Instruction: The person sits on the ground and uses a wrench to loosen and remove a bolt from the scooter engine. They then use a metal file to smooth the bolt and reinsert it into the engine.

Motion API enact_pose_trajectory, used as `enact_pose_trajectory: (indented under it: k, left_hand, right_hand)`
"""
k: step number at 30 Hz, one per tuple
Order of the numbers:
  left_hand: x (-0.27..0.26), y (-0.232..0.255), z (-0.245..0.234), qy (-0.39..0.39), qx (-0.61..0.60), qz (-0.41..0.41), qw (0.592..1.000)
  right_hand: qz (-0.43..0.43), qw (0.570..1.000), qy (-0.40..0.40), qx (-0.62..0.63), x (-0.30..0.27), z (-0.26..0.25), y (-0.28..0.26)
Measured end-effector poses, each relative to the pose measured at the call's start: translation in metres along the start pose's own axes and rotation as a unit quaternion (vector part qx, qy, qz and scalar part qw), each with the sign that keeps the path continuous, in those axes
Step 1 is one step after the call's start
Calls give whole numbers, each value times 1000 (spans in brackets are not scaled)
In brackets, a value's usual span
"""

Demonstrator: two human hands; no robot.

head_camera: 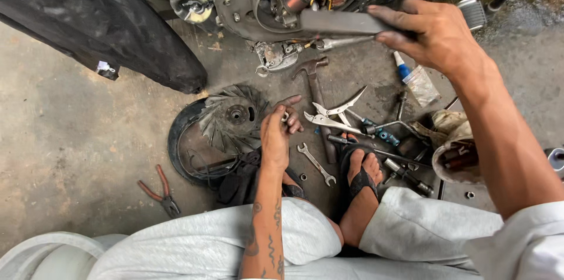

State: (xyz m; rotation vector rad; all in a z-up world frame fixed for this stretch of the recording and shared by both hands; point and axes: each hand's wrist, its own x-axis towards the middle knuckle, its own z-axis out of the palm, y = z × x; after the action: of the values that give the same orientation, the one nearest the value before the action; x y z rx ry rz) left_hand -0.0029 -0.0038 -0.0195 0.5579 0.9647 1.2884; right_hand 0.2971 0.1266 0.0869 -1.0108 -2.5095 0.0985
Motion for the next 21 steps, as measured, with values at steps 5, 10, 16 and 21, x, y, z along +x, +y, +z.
enact_pose_trajectory:
  k: [5,10,16,21]
  left_hand:
    - [4,-7,-10,15,-40,-17,999]
    - [5,-12,-16,4,-45,-25,999]
    - [11,-10,2,1,-55,10,998]
    - [24,22,35,-18,86,76,993]
  right_hand:
    - [147,978,20,146,-19,25,-23]
    - [127,972,64,189,-31,49,-22]
    - [213,906,225,287,-33,113,-98]
    - [352,847,252,306,2,106,-173]
